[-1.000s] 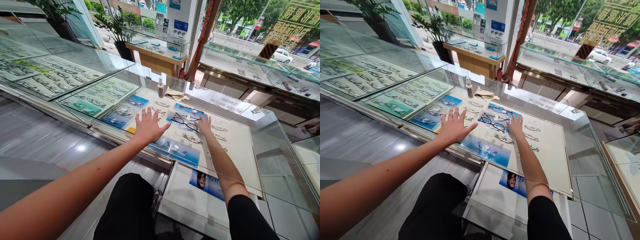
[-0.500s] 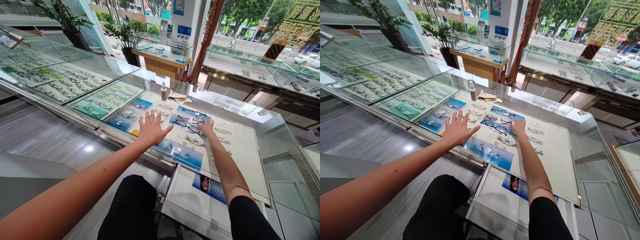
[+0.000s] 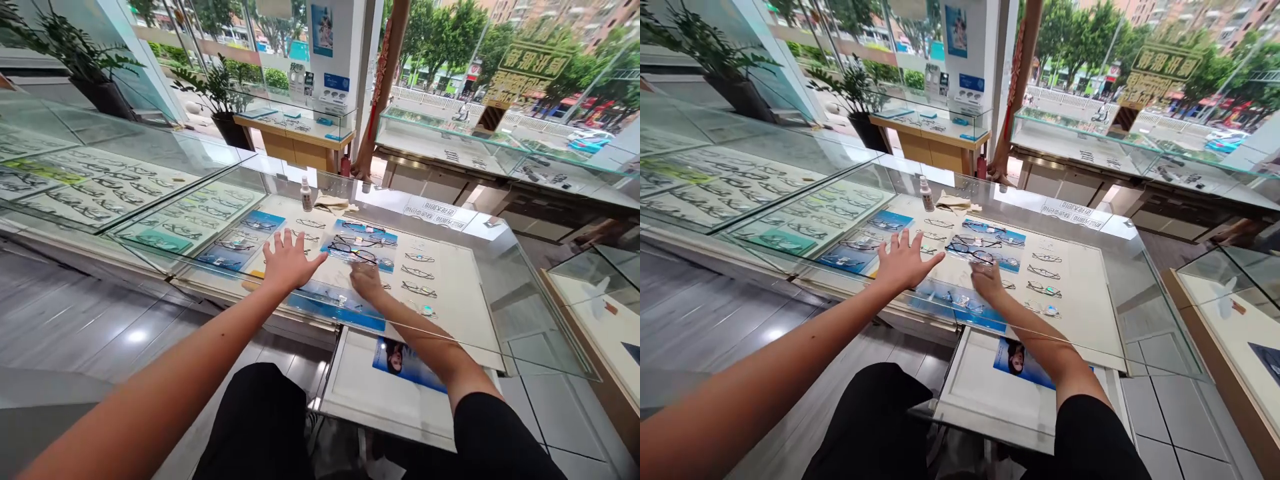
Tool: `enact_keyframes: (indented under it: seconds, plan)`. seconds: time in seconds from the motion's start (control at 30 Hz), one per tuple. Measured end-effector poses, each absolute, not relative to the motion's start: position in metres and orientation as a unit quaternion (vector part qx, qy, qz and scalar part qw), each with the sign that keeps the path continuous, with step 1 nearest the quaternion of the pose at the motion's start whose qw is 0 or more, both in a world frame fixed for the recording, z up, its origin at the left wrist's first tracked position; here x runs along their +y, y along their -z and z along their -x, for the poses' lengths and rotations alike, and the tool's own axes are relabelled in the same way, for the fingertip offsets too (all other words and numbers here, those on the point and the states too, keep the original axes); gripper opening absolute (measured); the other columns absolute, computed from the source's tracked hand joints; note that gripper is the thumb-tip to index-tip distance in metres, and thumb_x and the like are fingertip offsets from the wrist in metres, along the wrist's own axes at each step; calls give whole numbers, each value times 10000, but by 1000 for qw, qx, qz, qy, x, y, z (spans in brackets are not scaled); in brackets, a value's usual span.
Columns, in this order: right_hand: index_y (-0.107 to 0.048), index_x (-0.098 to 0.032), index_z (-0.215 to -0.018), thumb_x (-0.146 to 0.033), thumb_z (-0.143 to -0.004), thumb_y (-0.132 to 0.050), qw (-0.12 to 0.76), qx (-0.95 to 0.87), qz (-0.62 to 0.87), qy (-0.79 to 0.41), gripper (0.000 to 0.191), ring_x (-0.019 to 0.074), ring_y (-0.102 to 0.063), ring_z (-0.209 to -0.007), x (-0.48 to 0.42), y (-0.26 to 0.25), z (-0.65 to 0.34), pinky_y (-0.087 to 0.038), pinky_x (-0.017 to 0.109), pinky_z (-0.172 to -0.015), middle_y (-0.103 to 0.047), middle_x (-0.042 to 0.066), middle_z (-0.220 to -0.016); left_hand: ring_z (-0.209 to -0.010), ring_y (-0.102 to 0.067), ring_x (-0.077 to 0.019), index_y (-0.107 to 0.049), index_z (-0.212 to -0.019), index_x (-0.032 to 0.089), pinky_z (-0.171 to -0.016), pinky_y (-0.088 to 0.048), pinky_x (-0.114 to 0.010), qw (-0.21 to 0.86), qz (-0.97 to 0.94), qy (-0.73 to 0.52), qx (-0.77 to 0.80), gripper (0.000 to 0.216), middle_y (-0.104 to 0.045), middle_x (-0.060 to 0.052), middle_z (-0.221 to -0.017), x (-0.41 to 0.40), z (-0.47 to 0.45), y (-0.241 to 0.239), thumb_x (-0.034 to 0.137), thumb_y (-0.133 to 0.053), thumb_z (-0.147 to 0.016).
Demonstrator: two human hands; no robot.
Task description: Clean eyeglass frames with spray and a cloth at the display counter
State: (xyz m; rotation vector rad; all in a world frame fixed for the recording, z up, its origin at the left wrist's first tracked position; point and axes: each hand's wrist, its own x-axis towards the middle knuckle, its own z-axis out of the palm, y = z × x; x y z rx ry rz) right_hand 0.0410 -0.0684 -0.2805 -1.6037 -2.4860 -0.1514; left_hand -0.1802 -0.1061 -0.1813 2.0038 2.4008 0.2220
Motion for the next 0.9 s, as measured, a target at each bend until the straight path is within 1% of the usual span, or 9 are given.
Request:
enact_keyframes:
  seconds: [0.03,0.13,0.23,0.33,0.47,0.57,0.63,0.73,0.9]
  plan:
    - [-806,-97,-1049,-230,-1062,-494,84,-859,504,36,339,211,-692,-1189,-85,279,-33,-489,352,-1130,-830,140,-1157,-1665,-170,-469,-335,-1716,136,-1293,-157,-676,1,-639,-74,765,1057,-222,-256,-1791,-106,180,182,864,-300,-950]
    - [-794,-217,-1110,-232,-1006,-638,55,-912,407,-13,188,222,-699,-1142,-130,274,-27,-500,313,-1034,-816,64,-1189,-1658,-185,-477,-352,-1708,126,-1286,-166,-679,-2,-643,-84,761,1075,-229,-266,-1785,-104,181,183,874,-282,-941]
    - [-742,-266,-1200,-217,-940,-701,16,-917,395,-55,268,229,-686,-1129,-165,263,-53,-483,288,-947,-790,21,-1213,-1653,-192,-487,-369,-1701,124,-1280,-160,-691,-1,-647,-98,756,1093,-242,-273,-1779,-102,182,185,888,-277,-925]
    - [-705,-265,-1236,-160,-953,-634,-32,-875,465,-132,310,225,-698,-1056,-196,238,-97,-462,281,-854,-796,24,-1175,-1648,-192,-501,-388,-1689,108,-1276,-147,-702,4,-647,-113,754,1109,-237,-288,-1775,-99,183,187,891,-268,-912]
    - [-739,-235,-1158,-234,-1070,-482,-63,-831,531,-156,272,228,-729,-903,-259,195,-156,-454,295,-750,-812,51,-996,-1651,-176,-506,-397,-1681,92,-1280,-131,-703,16,-652,-131,747,1108,-239,-299,-1770,-96,184,188,877,-293,-906]
    - [-738,-268,-1216,-445,-1125,-424,-23,-825,526,-206,372,261,-733,-1046,-328,177,-192,-516,352,-874,-801,71,-1133,-1638,-218,-505,-485,-1624,84,-1279,-158,-701,16,-653,-159,740,1020,-302,-294,-1750,-98,183,184,815,-373,-922]
    - [-682,-263,-1364,-524,-1120,-414,21,-822,537,-190,447,291,-692,-1188,-370,178,-211,-521,431,-1022,-760,106,-1271,-1558,-398,-477,-614,-1506,91,-1262,-256,-653,24,-653,-203,729,816,-499,-282,-1642,-103,183,180,672,-412,-969]
    - [-593,-245,-1523,-601,-1058,-516,55,-829,549,-96,591,363,-615,-1315,-407,193,-229,-473,545,-1143,-682,161,-1421,-1279,-664,-377,-738,-1293,132,-1138,-454,-504,62,-643,-298,703,550,-750,-212,-1334,-124,182,173,474,-424,-1000]
    - [-435,-266,-1669,-620,-1012,-574,97,-811,577,20,759,421,-406,-1552,-402,223,-232,-357,617,-1251,-517,161,-1644,-1284,-651,-278,-717,-1204,171,-1162,-452,-398,34,-595,-481,643,402,-751,-138,-1297,-197,173,183,370,-419,-1021]
